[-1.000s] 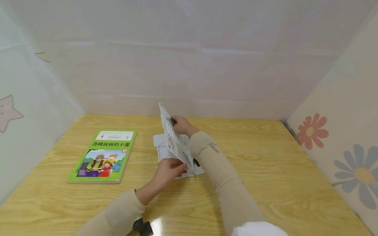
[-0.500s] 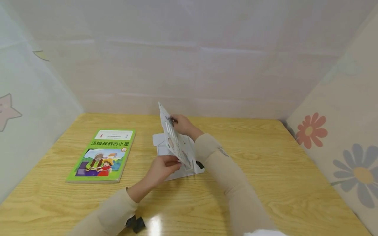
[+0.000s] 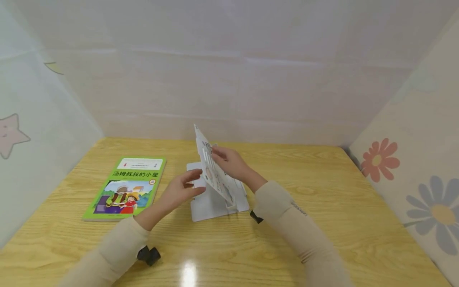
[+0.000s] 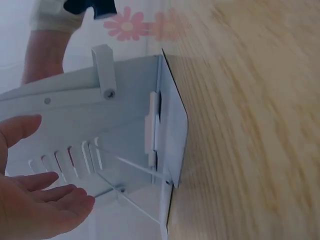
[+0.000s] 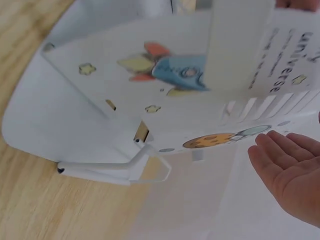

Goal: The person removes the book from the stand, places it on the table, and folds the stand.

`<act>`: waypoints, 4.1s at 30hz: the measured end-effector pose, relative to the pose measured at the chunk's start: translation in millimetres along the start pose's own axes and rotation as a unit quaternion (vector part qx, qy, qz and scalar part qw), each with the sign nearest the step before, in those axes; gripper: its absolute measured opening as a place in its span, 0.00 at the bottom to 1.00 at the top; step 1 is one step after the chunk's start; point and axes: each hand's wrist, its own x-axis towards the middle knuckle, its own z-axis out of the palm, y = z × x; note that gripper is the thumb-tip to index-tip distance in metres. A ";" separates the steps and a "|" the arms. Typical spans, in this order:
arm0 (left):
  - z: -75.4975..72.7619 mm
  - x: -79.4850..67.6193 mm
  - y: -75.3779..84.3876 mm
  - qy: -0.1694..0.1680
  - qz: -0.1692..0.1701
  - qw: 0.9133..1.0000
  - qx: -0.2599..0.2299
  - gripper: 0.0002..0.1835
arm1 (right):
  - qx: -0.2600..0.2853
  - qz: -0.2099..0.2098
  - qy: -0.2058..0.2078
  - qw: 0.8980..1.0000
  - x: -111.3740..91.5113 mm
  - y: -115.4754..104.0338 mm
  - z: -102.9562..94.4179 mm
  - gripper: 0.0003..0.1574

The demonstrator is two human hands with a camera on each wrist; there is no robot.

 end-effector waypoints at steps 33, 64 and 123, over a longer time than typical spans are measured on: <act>-17.6 29.7 -74.0 -0.076 -0.056 0.986 0.137 0.47 | 0.040 -0.052 0.075 0.995 -69.8 -22.4 33.9 0.31; -14.3 28.8 -84.0 -0.079 -0.023 0.981 0.174 0.46 | 0.107 -0.046 0.211 0.971 -81.7 -13.7 39.2 0.19; -17.2 26.6 -85.8 -0.098 -0.017 0.975 0.199 0.47 | 0.176 -0.010 0.321 0.930 -96.3 6.4 22.9 0.13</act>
